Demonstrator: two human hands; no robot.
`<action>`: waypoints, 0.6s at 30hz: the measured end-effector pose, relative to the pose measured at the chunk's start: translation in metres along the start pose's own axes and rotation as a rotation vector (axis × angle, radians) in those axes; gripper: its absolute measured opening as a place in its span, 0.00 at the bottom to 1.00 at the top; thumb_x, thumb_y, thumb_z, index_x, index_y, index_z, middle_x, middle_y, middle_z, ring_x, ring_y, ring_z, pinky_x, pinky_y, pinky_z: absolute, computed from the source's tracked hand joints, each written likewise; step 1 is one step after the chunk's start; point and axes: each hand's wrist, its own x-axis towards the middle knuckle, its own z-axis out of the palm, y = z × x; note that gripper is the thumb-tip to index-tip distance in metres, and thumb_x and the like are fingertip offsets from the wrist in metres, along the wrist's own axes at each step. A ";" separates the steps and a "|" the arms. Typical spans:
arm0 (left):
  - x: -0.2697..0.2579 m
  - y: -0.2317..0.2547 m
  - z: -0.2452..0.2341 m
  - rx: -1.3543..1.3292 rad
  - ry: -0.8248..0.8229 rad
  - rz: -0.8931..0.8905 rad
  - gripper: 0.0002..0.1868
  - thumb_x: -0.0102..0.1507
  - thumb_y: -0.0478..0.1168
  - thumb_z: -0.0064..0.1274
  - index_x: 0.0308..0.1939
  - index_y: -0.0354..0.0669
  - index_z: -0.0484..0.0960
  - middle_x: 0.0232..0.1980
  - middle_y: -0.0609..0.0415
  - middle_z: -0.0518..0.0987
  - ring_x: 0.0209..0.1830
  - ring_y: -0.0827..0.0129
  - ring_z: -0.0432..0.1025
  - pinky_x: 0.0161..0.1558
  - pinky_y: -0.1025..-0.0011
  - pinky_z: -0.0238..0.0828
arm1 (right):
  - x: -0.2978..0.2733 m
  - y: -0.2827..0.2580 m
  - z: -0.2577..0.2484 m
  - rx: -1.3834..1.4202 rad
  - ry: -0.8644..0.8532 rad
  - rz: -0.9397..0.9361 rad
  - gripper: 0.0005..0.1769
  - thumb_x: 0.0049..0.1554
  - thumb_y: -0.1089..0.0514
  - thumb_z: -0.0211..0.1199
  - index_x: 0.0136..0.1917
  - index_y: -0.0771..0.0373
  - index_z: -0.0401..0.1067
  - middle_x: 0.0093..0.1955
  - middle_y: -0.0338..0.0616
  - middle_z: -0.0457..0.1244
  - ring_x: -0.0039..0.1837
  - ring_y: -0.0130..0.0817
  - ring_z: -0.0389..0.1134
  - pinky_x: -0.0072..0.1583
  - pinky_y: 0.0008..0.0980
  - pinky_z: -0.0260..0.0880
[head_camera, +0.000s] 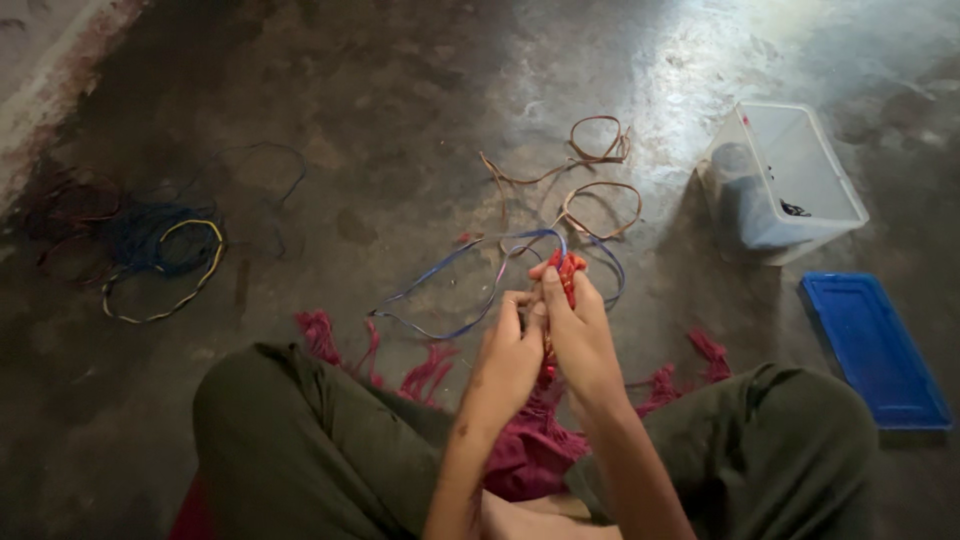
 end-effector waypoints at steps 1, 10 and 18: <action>-0.003 0.002 -0.002 0.016 0.023 0.077 0.17 0.70 0.49 0.43 0.53 0.39 0.74 0.45 0.40 0.83 0.47 0.50 0.78 0.48 0.60 0.72 | 0.001 0.005 -0.003 -0.022 -0.013 -0.011 0.14 0.68 0.52 0.51 0.53 0.64 0.70 0.39 0.34 0.62 0.42 0.22 0.64 0.46 0.25 0.66; -0.025 0.044 -0.035 0.280 0.121 0.238 0.14 0.67 0.45 0.48 0.44 0.37 0.80 0.43 0.38 0.83 0.43 0.44 0.78 0.42 0.56 0.72 | 0.021 0.011 -0.042 -0.532 0.249 -0.178 0.16 0.67 0.49 0.53 0.59 0.63 0.60 0.43 0.41 0.63 0.43 0.28 0.64 0.46 0.30 0.65; -0.027 0.064 -0.040 0.321 0.252 0.205 0.12 0.68 0.43 0.47 0.40 0.40 0.81 0.36 0.38 0.83 0.39 0.42 0.77 0.38 0.52 0.71 | -0.011 -0.038 -0.003 0.337 -0.069 0.252 0.12 0.61 0.59 0.54 0.58 0.60 0.67 0.51 0.39 0.65 0.54 0.26 0.67 0.57 0.30 0.67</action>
